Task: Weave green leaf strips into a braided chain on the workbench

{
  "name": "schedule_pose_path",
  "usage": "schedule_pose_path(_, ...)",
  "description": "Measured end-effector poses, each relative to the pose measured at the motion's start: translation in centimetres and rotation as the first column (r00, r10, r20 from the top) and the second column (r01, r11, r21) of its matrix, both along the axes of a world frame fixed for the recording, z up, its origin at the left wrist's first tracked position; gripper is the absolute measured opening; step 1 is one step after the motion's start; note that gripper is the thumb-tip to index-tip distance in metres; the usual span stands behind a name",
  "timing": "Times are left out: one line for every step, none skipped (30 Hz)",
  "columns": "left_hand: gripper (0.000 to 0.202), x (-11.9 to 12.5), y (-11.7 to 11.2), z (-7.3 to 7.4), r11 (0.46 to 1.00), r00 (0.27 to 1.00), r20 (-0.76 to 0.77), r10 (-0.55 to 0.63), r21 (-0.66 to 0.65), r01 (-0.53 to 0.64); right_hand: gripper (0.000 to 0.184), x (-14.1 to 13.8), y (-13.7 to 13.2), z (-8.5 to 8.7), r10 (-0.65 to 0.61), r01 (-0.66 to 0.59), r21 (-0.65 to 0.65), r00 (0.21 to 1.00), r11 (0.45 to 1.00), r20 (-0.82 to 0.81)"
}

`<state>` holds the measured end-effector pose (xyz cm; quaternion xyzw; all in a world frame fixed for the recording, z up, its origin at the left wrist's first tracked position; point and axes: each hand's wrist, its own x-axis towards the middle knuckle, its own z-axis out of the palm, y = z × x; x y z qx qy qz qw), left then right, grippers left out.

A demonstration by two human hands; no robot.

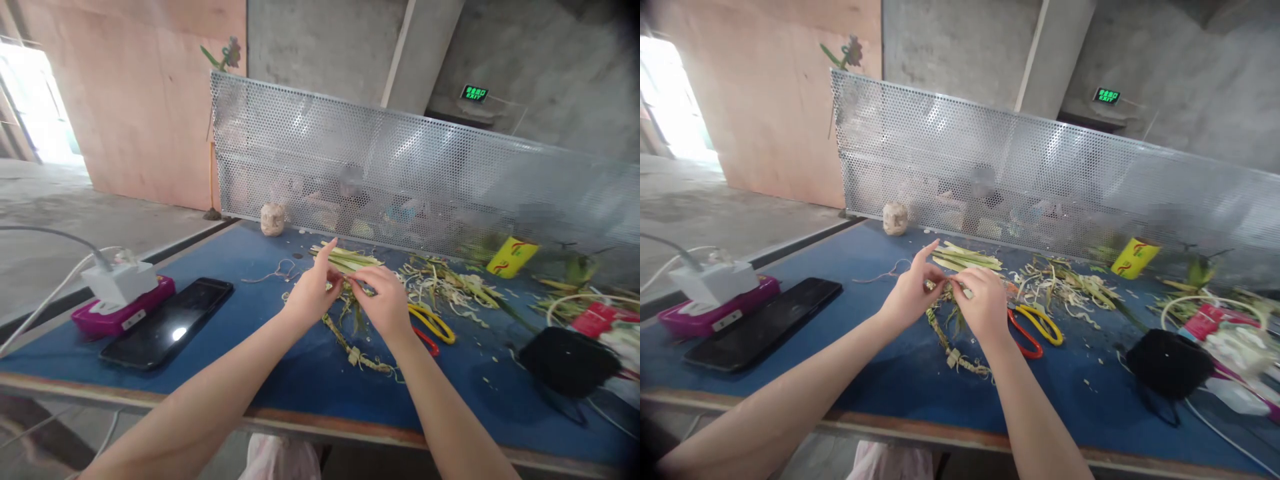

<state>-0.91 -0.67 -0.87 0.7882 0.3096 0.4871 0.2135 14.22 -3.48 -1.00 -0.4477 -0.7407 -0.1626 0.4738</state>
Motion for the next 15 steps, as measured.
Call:
schedule_pose_path(0.069, -0.01, 0.0, -0.03, 1.0, 1.0, -0.009, 0.0, 0.003, 0.0, 0.013, -0.16, 0.0, -0.04, 0.032, -0.032, 0.006, 0.999, 0.999, -0.025)
schedule_pose_path(0.07, -0.01, 0.02, -0.06, 1.0, 1.0, -0.013, 0.0, -0.001, 0.0, 0.013, -0.3, 0.02, -0.1, 0.069, -0.069, 0.007, 0.996, 0.998, -0.054)
schedule_pose_path(0.071, -0.01, 0.06, -0.08, 1.0, 1.0, -0.015, 0.003, -0.008, -0.003, 0.014, -0.41, 0.05, -0.17, 0.103, -0.103, 0.005, 0.991, 0.995, -0.088)
schedule_pose_path(0.071, 0.0, 0.1, -0.09, 1.0, 1.0, -0.021, 0.005, -0.016, -0.005, 0.014, -0.47, 0.08, -0.23, 0.128, -0.129, -0.007, 0.984, 0.992, -0.124)
schedule_pose_path(0.072, 0.01, 0.15, -0.08, 1.0, 1.0, -0.029, 0.009, -0.022, -0.009, 0.014, -0.5, 0.11, -0.29, 0.141, -0.148, -0.027, 0.977, 0.989, -0.162)
schedule_pose_path(0.072, 0.02, 0.18, -0.06, 1.0, 0.999, -0.038, 0.015, -0.025, -0.016, 0.014, -0.5, 0.14, -0.34, 0.141, -0.156, -0.058, 0.968, 0.986, -0.207)
schedule_pose_path(0.072, 0.03, 0.2, -0.03, 0.999, 0.999, -0.046, 0.023, -0.023, -0.024, 0.013, -0.46, 0.17, -0.38, 0.131, -0.163, -0.102, 0.955, 0.981, -0.267)
schedule_pose_path(0.071, 0.03, 0.21, 0.0, 0.999, 0.998, -0.049, 0.031, -0.013, -0.032, 0.013, -0.41, 0.22, -0.41, 0.115, -0.175, -0.153, 0.935, 0.973, -0.335)
schedule_pose_path(0.07, 0.02, 0.22, 0.02, 0.999, 0.998, -0.05, 0.037, 0.004, -0.037, 0.012, -0.34, 0.29, -0.44, 0.098, -0.189, -0.2, 0.913, 0.961, -0.395)
schedule_pose_path(0.07, -0.01, 0.23, 0.05, 0.999, 0.998, -0.049, 0.04, 0.023, -0.039, 0.013, -0.26, 0.38, -0.45, 0.086, -0.214, -0.243, 0.889, 0.946, -0.449)
schedule_pose_path(0.069, -0.06, 0.25, 0.08, 0.998, 0.998, -0.053, 0.038, 0.043, -0.035, 0.016, -0.17, 0.48, -0.46, 0.082, -0.253, -0.281, 0.86, 0.926, -0.504)
schedule_pose_path(0.069, -0.13, 0.28, 0.11, 0.998, 0.998, -0.062, 0.031, 0.062, -0.027, 0.021, -0.07, 0.59, -0.44, 0.083, -0.303, -0.313, 0.825, 0.9, -0.559)
schedule_pose_path(0.069, -0.22, 0.32, 0.15, 0.997, 0.997, -0.077, 0.02, 0.08, -0.014, 0.025, 0.04, 0.7, -0.4, 0.088, -0.365, -0.341, 0.784, 0.866, -0.614)
schedule_pose_path(0.069, -0.32, 0.36, 0.2, 0.995, 0.996, -0.092, 0.003, 0.098, 0.006, 0.027, 0.16, 0.78, -0.33, 0.093, -0.431, -0.363, 0.739, 0.826, -0.667)
schedule_pose_path(0.068, -0.44, 0.41, 0.28, 0.992, 0.994, -0.103, -0.019, 0.119, 0.031, 0.027, 0.28, 0.83, -0.23, 0.092, -0.495, -0.378, 0.692, 0.782, -0.716)
